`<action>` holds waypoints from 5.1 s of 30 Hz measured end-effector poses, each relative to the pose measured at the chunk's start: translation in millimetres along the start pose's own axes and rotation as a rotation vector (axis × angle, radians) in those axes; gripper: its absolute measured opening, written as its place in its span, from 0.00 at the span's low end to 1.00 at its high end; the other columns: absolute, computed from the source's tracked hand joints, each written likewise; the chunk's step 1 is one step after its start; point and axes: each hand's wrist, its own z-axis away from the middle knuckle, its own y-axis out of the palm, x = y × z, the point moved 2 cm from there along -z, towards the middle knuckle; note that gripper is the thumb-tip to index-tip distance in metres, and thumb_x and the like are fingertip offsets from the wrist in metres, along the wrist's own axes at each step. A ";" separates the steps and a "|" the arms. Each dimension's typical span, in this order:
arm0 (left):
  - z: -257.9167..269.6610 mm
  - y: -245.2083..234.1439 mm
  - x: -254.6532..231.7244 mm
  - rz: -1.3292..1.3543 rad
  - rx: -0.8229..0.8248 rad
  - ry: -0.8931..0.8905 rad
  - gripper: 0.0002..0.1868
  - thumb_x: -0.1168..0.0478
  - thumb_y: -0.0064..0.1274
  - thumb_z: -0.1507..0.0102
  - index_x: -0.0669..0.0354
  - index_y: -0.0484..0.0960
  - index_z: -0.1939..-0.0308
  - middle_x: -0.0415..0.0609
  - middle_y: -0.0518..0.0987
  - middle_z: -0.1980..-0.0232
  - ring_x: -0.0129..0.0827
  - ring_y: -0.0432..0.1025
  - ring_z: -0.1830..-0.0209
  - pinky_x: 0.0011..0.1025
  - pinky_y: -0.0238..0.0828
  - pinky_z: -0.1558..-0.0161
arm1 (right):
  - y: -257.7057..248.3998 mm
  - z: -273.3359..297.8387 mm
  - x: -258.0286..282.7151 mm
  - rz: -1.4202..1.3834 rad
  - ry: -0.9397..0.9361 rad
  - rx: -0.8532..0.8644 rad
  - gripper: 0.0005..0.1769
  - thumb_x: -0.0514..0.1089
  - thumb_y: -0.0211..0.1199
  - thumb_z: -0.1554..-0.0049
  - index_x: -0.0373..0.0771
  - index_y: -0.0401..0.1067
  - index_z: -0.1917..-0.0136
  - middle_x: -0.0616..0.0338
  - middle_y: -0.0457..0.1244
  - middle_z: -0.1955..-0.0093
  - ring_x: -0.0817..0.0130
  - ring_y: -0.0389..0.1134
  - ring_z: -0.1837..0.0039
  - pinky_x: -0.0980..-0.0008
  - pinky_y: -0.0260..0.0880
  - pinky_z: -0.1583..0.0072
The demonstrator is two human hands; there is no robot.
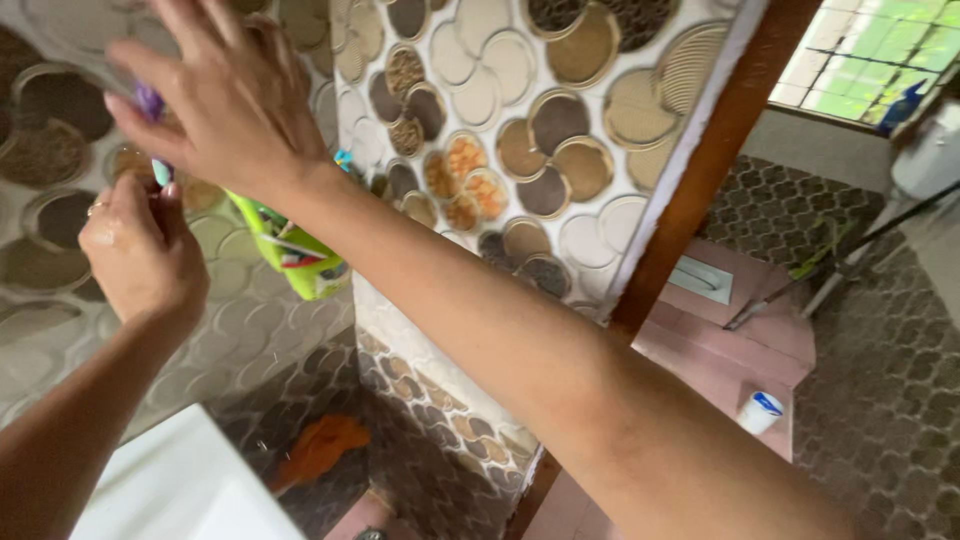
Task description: The person cleans a bathroom sink and a soap wrapper using a cloth and water, then places cleaning items into a container.
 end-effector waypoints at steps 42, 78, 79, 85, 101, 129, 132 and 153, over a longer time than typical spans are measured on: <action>291.6 -376.7 328.0 0.627 -0.021 -1.529 0.18 0.67 0.34 0.32 0.64 0.75 0.42 0.55 0.79 0.51 0.41 0.77 0.54 0.38 0.77 0.52 | 119.7 90.6 610.6 -0.968 0.706 0.633 0.08 0.42 0.60 0.45 0.47 0.73 0.50 0.53 0.66 0.48 0.51 0.69 0.44 0.52 0.70 0.45; 307.3 -328.5 260.1 -0.087 -0.379 -1.579 0.17 0.65 0.44 0.37 0.69 0.76 0.46 0.62 0.80 0.50 0.43 0.77 0.53 0.38 0.75 0.55 | 195.9 207.3 615.8 -2.017 0.774 1.171 0.19 0.44 0.58 0.36 0.28 0.74 0.38 0.48 0.68 0.54 0.62 0.67 0.56 0.65 0.68 0.57; 308.1 -334.3 253.6 -0.079 -0.371 -1.541 0.18 0.67 0.43 0.38 0.66 0.79 0.46 0.60 0.81 0.48 0.41 0.78 0.52 0.36 0.76 0.54 | 187.3 204.5 618.4 -2.159 0.610 1.191 0.18 0.39 0.59 0.37 0.29 0.73 0.36 0.46 0.67 0.56 0.60 0.66 0.60 0.64 0.67 0.61; 340.0 -361.7 251.9 -0.040 0.305 -1.238 0.24 0.70 0.43 0.41 0.61 0.84 0.43 0.59 0.87 0.49 0.42 0.81 0.48 0.36 0.73 0.44 | 90.0 208.5 551.0 -0.712 -0.298 1.954 0.14 0.43 0.62 0.42 0.42 0.75 0.42 0.59 0.70 0.49 0.65 0.72 0.47 0.66 0.75 0.47; 487.1 -690.3 224.9 -0.618 0.817 -1.132 0.27 0.52 0.69 0.52 0.52 0.82 0.50 0.55 0.84 0.47 0.45 0.77 0.45 0.41 0.75 0.43 | -111.5 72.6 828.7 -1.049 -0.223 1.068 0.09 0.46 0.68 0.58 0.52 0.79 0.59 0.61 0.72 0.52 0.57 0.73 0.46 0.54 0.73 0.47; 989.6 -1006.6 532.5 -0.105 -0.006 -2.096 0.36 0.49 0.65 0.44 0.49 0.76 0.32 0.63 0.86 0.51 0.48 0.83 0.58 0.41 0.79 0.55 | 9.9 198.5 1380.1 -1.053 -0.538 1.403 0.13 0.32 0.67 0.50 0.37 0.79 0.50 0.42 0.68 0.42 0.47 0.67 0.35 0.54 0.72 0.39; 1005.5 -999.5 608.5 -0.171 -0.206 -2.029 0.41 0.50 0.67 0.46 0.54 0.74 0.30 0.68 0.85 0.47 0.50 0.83 0.49 0.43 0.78 0.47 | 73.9 209.8 1425.7 -1.175 -0.390 1.317 0.17 0.29 0.65 0.52 0.40 0.78 0.49 0.44 0.67 0.44 0.44 0.66 0.36 0.50 0.71 0.40; 956.9 -982.9 675.7 -0.520 -0.172 -1.765 0.51 0.37 0.49 0.38 0.69 0.55 0.21 0.79 0.72 0.36 0.63 0.65 0.31 0.46 0.59 0.32 | 123.2 273.5 1525.5 -1.435 0.007 1.021 0.22 0.37 0.65 0.48 0.45 0.72 0.40 0.53 0.63 0.39 0.50 0.68 0.39 0.53 0.69 0.43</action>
